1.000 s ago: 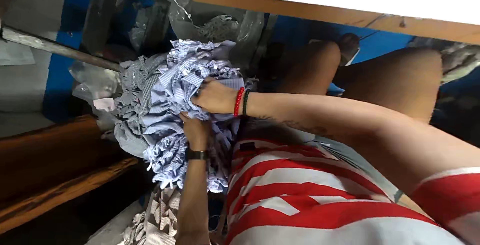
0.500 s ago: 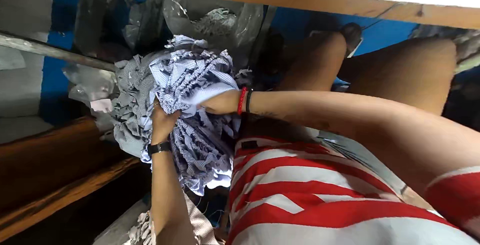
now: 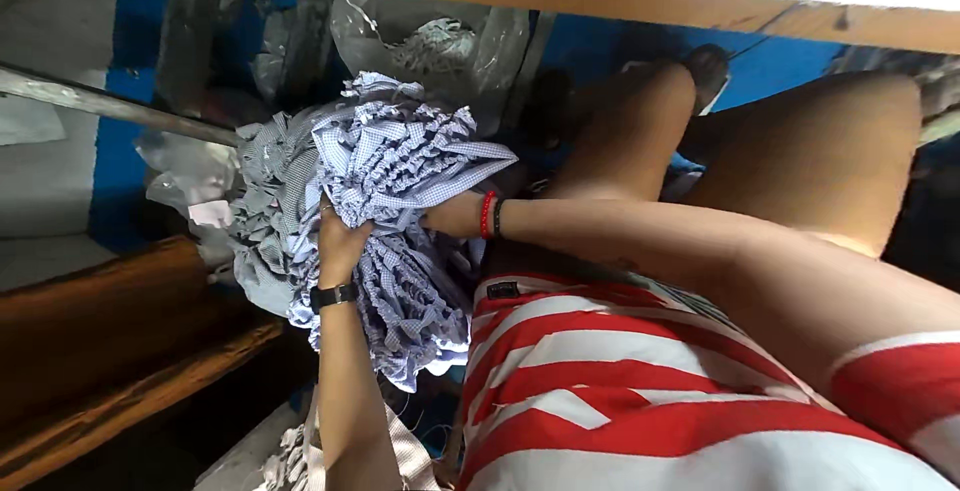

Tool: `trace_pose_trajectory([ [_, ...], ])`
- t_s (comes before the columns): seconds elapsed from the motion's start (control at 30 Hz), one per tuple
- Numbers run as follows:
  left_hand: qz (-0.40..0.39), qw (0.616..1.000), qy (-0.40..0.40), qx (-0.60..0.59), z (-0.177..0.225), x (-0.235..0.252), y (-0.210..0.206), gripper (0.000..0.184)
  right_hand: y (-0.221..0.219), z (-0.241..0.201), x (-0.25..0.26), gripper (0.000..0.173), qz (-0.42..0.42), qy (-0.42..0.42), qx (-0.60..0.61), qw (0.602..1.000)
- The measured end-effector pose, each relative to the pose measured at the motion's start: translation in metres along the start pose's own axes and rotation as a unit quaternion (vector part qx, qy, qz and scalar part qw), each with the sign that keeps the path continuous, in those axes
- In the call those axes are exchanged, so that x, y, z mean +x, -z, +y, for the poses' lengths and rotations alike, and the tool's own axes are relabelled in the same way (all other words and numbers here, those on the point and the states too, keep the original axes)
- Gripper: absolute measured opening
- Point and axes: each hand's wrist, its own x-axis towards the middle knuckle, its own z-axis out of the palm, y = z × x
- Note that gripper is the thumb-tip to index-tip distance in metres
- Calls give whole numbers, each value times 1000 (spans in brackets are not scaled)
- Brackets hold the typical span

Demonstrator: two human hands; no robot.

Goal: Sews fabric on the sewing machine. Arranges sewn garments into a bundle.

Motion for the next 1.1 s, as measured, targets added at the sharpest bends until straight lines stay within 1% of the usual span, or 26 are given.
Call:
trace_pose_trajectory([
  [0.07, 40, 997, 3, 64, 10, -8, -6, 109, 21, 1, -7, 37, 28, 19, 31, 999],
  [0.1, 52, 994, -3, 92, 17, -15, -10, 115, 27, 2, -7, 36, 51, 27, 38, 998],
  [0.17, 61, 994, -32, 80, 35, -34, -22, 131, 39, 2, -1, 35, 72, 28, 42, 996],
  [0.23, 94, 993, -53, 40, 47, -46, -42, 142, 48, 0, 3, 36, 65, 21, 38, 997],
  [0.27, 107, 992, -45, 40, 47, -46, -50, 145, 47, 0, 4, 35, 59, 21, 28, 998],
  [0.3, 104, 992, -28, 58, 42, -43, -55, 149, 44, 1, 5, 34, 54, 23, 20, 998],
  [0.33, 83, 993, -15, 84, 34, -36, -55, 152, 40, 2, 5, 33, 49, 24, 19, 998],
  [0.4, 19, 994, -11, 108, 23, -27, -49, 159, 35, 3, 7, 33, 46, 26, 22, 998],
  [0.43, 6, 993, -11, 116, 25, -25, -45, 162, 37, 3, 9, 33, 42, 23, 27, 999],
  [0.47, 10, 992, -14, 127, 27, -25, -44, 163, 41, 0, 12, 32, 38, 16, 34, 999],
  [0.5, 26, 991, -20, 131, 28, -25, -48, 159, 44, -5, 14, 32, 35, 11, 40, 999],
  [0.53, 42, 989, -21, 140, 25, -24, -54, 152, 45, -11, 16, 34, 37, 11, 45, 998],
  [0.57, 40, 988, -24, 148, 21, -21, -56, 144, 42, -17, 15, 37, 55, 16, 48, 997],
  [0.63, -10, 993, -59, 105, 7, -7, -44, 130, 26, -24, 6, 32, 150, 49, 27, 987],
  [0.67, -47, 994, -78, 63, -2, 0, -31, 126, 15, -27, 0, 29, 188, 85, 12, 978],
  [0.7, -82, 993, -79, 25, -11, 7, -17, 125, 3, -28, -5, 26, 194, 127, 2, 973],
  [0.73, -108, 992, -69, 0, -17, 13, -5, 124, -10, -28, -9, 26, 159, 156, 5, 975],
  [0.77, -127, 990, -60, -16, -20, 17, 5, 124, -21, -25, -8, 28, 93, 159, 22, 983],
  [0.8, -140, 988, -50, -33, -21, 21, 12, 124, -30, -21, -4, 32, 20, 127, 38, 991],
  [0.83, -147, 987, -47, -49, -22, 23, 17, 123, -34, -16, 4, 36, -43, 71, 47, 995],
  [0.87, -148, 986, -46, -64, -22, 26, 19, 120, -35, -10, 13, 34, -68, 19, 55, 996],
  [0.9, -149, 985, -46, -76, -23, 27, 19, 116, -27, -6, 20, 31, -62, -9, 69, 996],
  [0.97, -147, 985, -42, -84, -25, 29, 18, 111, 4, -3, 23, 32, -16, -20, 121, 992],
  [1.03, -140, 986, -36, -82, -27, 27, 15, 110, 20, -4, 24, 25, 56, 12, 137, 989],
  [1.1, -139, 986, -36, -83, -25, 28, 13, 109, 10, -3, 25, 15, 77, 63, 80, 992],
])
